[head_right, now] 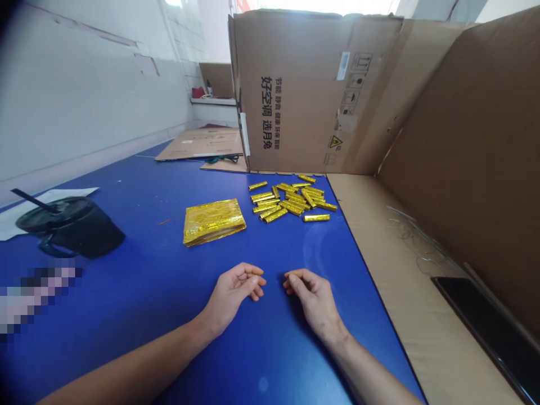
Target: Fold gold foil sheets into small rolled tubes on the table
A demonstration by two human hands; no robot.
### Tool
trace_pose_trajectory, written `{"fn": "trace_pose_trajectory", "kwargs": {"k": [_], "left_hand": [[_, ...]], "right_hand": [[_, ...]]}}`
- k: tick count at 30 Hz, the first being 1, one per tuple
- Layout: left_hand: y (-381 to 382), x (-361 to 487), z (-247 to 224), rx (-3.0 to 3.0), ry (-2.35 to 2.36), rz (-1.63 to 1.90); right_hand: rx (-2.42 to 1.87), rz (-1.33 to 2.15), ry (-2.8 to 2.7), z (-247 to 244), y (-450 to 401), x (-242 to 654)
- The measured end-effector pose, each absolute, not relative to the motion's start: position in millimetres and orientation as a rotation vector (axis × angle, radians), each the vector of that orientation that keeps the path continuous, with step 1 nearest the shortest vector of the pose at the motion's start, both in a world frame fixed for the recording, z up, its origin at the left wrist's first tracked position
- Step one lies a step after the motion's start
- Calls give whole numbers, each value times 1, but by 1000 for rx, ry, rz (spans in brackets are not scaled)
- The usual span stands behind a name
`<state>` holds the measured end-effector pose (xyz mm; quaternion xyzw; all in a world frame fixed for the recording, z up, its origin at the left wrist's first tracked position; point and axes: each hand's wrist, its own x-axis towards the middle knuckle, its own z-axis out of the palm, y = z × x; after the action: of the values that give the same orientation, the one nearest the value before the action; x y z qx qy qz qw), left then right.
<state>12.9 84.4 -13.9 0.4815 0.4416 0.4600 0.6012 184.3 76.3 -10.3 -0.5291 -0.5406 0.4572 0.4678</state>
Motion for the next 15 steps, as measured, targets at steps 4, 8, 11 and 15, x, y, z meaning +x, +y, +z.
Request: {"fn": "trace_pose_trajectory", "kwargs": {"k": [4, 8, 11, 15], "left_hand": [[82, 15, -16, 1218, 1038, 1018], [80, 17, -18, 1280, 1039, 990], [81, 17, -19, 1290, 1034, 984], [81, 18, -19, 1287, 1026, 985]], "right_hand": [[-1319, 1046, -1395, -14, 74, 186], [-1420, 781, -1724, -6, 79, 188], [-1538, 422, -2171, 8, 102, 192], [-1898, 10, -2302, 19, 162, 205]]}}
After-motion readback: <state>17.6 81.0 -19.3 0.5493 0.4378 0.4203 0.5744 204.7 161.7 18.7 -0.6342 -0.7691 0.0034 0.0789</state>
